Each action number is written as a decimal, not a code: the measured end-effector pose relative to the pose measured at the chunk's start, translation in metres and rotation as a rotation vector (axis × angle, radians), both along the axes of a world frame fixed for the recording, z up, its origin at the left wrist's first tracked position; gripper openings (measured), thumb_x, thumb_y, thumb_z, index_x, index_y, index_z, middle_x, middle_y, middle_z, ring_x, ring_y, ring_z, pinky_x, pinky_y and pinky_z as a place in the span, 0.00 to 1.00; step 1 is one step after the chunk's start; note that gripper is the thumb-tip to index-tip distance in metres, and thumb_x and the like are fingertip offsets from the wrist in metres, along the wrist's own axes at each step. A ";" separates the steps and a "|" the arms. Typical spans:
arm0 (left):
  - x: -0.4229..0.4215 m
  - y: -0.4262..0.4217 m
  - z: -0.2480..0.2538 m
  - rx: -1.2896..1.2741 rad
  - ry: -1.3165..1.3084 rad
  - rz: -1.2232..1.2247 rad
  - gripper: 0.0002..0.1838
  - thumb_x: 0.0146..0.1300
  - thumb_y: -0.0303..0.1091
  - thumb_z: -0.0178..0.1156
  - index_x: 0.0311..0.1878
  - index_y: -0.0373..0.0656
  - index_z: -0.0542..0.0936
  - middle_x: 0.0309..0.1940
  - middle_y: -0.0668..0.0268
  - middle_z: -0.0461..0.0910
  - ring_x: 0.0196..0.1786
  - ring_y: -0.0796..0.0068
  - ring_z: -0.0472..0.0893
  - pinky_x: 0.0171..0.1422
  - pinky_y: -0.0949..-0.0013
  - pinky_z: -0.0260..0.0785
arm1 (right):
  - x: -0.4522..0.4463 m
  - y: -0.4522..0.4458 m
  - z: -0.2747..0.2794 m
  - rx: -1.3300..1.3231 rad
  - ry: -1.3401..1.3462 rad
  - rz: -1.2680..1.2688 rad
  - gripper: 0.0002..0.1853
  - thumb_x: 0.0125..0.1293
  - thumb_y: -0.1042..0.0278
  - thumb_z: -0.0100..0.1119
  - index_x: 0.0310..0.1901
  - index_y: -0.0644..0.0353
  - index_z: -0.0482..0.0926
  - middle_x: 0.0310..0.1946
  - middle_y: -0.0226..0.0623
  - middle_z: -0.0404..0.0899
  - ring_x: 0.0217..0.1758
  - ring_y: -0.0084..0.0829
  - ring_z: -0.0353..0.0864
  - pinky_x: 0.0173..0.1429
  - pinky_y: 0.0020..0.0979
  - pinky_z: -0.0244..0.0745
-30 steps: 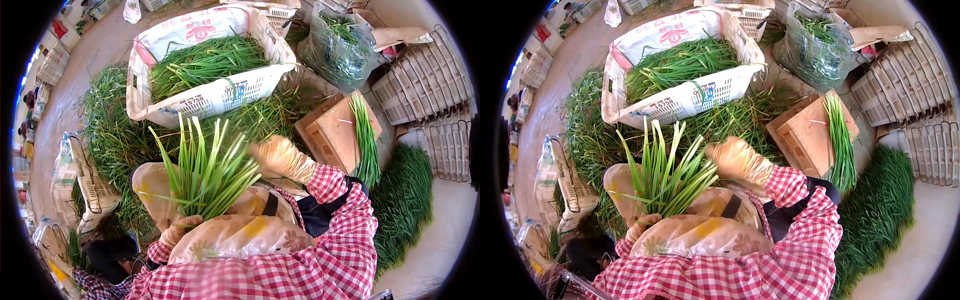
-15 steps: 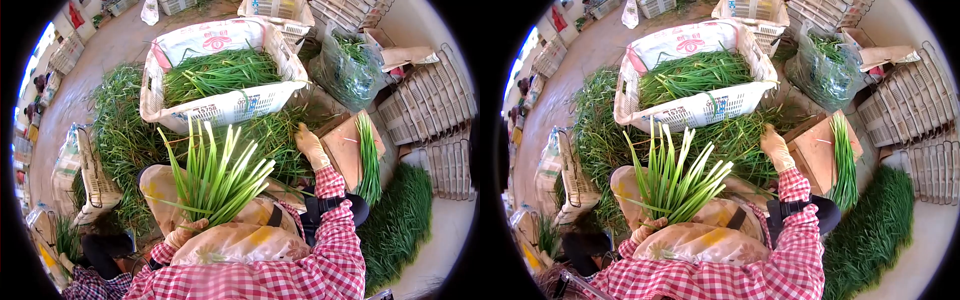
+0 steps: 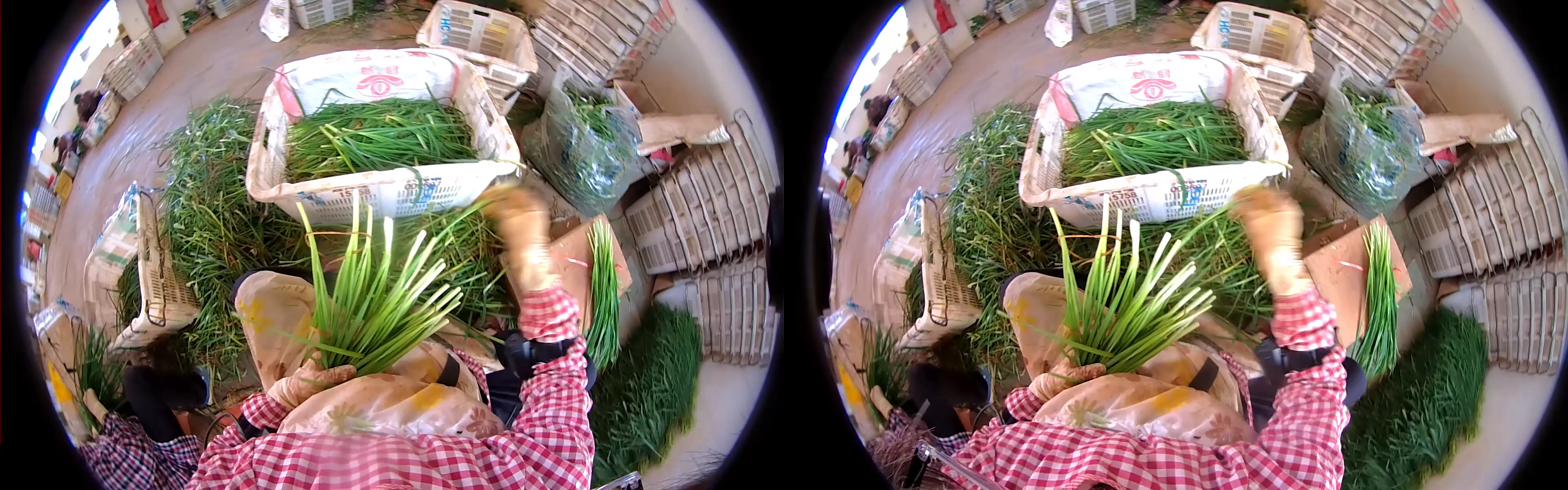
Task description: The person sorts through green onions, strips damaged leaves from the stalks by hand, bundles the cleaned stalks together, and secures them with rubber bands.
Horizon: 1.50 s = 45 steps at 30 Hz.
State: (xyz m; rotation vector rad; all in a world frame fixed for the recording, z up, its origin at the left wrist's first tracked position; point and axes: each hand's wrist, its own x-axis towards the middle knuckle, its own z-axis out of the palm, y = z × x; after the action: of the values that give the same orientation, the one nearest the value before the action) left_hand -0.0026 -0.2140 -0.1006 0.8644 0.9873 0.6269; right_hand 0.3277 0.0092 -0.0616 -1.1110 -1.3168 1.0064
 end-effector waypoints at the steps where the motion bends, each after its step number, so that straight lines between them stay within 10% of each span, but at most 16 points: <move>1: 0.001 0.000 0.001 -0.085 -0.049 0.069 0.20 0.61 0.31 0.63 0.56 0.39 0.72 0.45 0.68 0.77 0.46 0.78 0.75 0.49 0.74 0.69 | 0.032 0.023 0.000 0.078 0.302 -0.103 0.05 0.59 0.81 0.55 0.36 0.66 0.78 0.36 0.40 0.81 0.34 0.29 0.79 0.39 0.27 0.77; 2: 0.004 0.000 0.003 -0.171 -0.100 0.134 0.20 0.61 0.32 0.63 0.56 0.39 0.72 0.45 0.68 0.77 0.47 0.78 0.74 0.49 0.74 0.69 | 0.055 0.027 0.019 0.186 0.473 -0.172 0.04 0.63 0.76 0.54 0.36 0.65 0.79 0.35 0.39 0.81 0.33 0.28 0.79 0.39 0.27 0.75; 5: 0.008 0.000 0.008 -0.293 -0.204 0.222 0.21 0.62 0.35 0.62 0.57 0.40 0.72 0.48 0.68 0.77 0.48 0.78 0.74 0.52 0.73 0.68 | 0.102 0.039 0.035 0.297 -1.290 -1.004 0.11 0.67 0.62 0.53 0.34 0.60 0.79 0.21 0.31 0.80 0.19 0.28 0.78 0.24 0.27 0.72; 8: 0.003 -0.002 -0.016 -0.255 -0.163 0.154 0.22 0.64 0.39 0.60 0.58 0.39 0.72 0.50 0.67 0.77 0.51 0.77 0.74 0.55 0.73 0.67 | 0.055 0.021 0.020 0.059 -1.653 -0.639 0.11 0.67 0.61 0.50 0.32 0.57 0.79 0.13 0.31 0.74 0.15 0.28 0.76 0.18 0.31 0.71; 9: 0.005 0.002 -0.010 -0.284 -0.176 0.146 0.22 0.64 0.39 0.60 0.59 0.39 0.71 0.51 0.67 0.76 0.51 0.78 0.73 0.56 0.73 0.67 | 0.040 0.017 0.003 0.458 -1.389 -0.380 0.09 0.66 0.62 0.51 0.32 0.55 0.78 0.15 0.32 0.75 0.15 0.27 0.76 0.19 0.31 0.72; 11: 0.011 0.008 0.009 -0.351 -0.194 0.128 0.23 0.64 0.39 0.60 0.59 0.40 0.71 0.52 0.67 0.76 0.52 0.78 0.73 0.56 0.73 0.67 | -0.030 -0.010 0.014 0.437 -0.762 0.001 0.14 0.61 0.59 0.60 0.46 0.54 0.80 0.18 0.35 0.77 0.14 0.27 0.72 0.19 0.28 0.71; 14: 0.014 0.007 0.012 -0.378 -0.229 0.106 0.21 0.66 0.37 0.58 0.60 0.41 0.71 0.53 0.68 0.75 0.53 0.78 0.72 0.56 0.73 0.67 | -0.098 -0.037 0.073 0.041 -0.739 0.545 0.29 0.55 0.51 0.65 0.56 0.56 0.75 0.31 0.42 0.80 0.31 0.30 0.77 0.40 0.33 0.75; 15: 0.016 0.008 0.014 -0.352 -0.228 0.099 0.20 0.66 0.37 0.57 0.60 0.42 0.71 0.53 0.69 0.75 0.53 0.78 0.72 0.56 0.72 0.67 | -0.110 -0.030 0.044 0.296 -0.650 0.531 0.22 0.55 0.58 0.68 0.51 0.54 0.80 0.24 0.36 0.77 0.23 0.24 0.75 0.26 0.27 0.72; 19: 0.019 0.004 0.016 -0.348 -0.278 0.159 0.18 0.68 0.36 0.54 0.60 0.44 0.71 0.52 0.70 0.75 0.53 0.79 0.72 0.57 0.71 0.67 | -0.143 -0.053 0.016 0.747 -1.287 0.415 0.07 0.56 0.65 0.60 0.27 0.59 0.78 0.19 0.36 0.70 0.20 0.32 0.71 0.27 0.38 0.69; 21: 0.012 -0.002 -0.005 -0.317 -0.285 0.189 0.19 0.69 0.37 0.54 0.60 0.43 0.71 0.52 0.71 0.75 0.53 0.79 0.72 0.57 0.71 0.66 | -0.147 -0.079 0.014 0.927 -1.135 0.467 0.07 0.55 0.68 0.57 0.22 0.57 0.73 0.15 0.34 0.65 0.18 0.31 0.68 0.24 0.38 0.65; 29: 0.001 0.000 -0.011 -0.280 -0.241 0.133 0.20 0.70 0.38 0.51 0.62 0.43 0.69 0.55 0.66 0.72 0.56 0.74 0.70 0.59 0.68 0.65 | -0.108 -0.098 0.079 0.021 -0.075 1.422 0.08 0.63 0.66 0.59 0.36 0.61 0.82 0.30 0.40 0.83 0.26 0.27 0.82 0.31 0.29 0.79; 32: 0.002 -0.001 -0.008 -0.254 -0.237 0.111 0.20 0.70 0.38 0.50 0.62 0.43 0.68 0.56 0.65 0.71 0.57 0.72 0.70 0.60 0.67 0.64 | -0.072 -0.084 0.101 -0.064 0.305 1.274 0.09 0.64 0.65 0.58 0.39 0.62 0.82 0.30 0.38 0.83 0.26 0.25 0.81 0.30 0.30 0.79; 35: 0.002 -0.001 -0.005 -0.238 -0.220 0.093 0.20 0.70 0.39 0.49 0.63 0.43 0.68 0.58 0.63 0.70 0.58 0.70 0.69 0.61 0.66 0.64 | -0.084 -0.070 0.096 0.124 -0.506 0.477 0.07 0.64 0.72 0.55 0.42 0.61 0.81 0.32 0.43 0.82 0.28 0.29 0.80 0.35 0.29 0.77; 38: 0.001 -0.003 -0.002 -0.208 -0.194 0.064 0.21 0.71 0.39 0.49 0.63 0.42 0.67 0.59 0.61 0.69 0.59 0.68 0.69 0.61 0.65 0.63 | -0.100 -0.049 0.036 0.474 -0.436 0.480 0.15 0.63 0.69 0.57 0.51 0.55 0.78 0.33 0.44 0.78 0.33 0.37 0.78 0.38 0.34 0.76; 41: 0.000 -0.005 -0.006 -0.132 -0.149 0.013 0.21 0.71 0.39 0.48 0.64 0.42 0.66 0.60 0.60 0.67 0.60 0.66 0.68 0.62 0.64 0.62 | -0.118 -0.054 0.047 0.285 -0.927 0.535 0.17 0.61 0.58 0.60 0.47 0.58 0.80 0.35 0.43 0.80 0.36 0.37 0.79 0.40 0.35 0.74; 45: -0.002 -0.001 -0.006 0.807 0.325 -0.275 0.22 0.72 0.40 0.46 0.65 0.42 0.65 0.62 0.58 0.66 0.61 0.63 0.68 0.63 0.63 0.62 | -0.125 -0.051 0.020 0.354 -0.877 0.549 0.10 0.55 0.62 0.61 0.30 0.62 0.81 0.26 0.45 0.77 0.31 0.46 0.77 0.37 0.42 0.72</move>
State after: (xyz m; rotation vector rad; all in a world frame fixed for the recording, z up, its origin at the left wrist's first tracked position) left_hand -0.0042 -0.2149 -0.1068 1.8279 0.8720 0.6619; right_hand 0.2029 -0.0421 -0.0413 -0.9511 -2.4962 0.6011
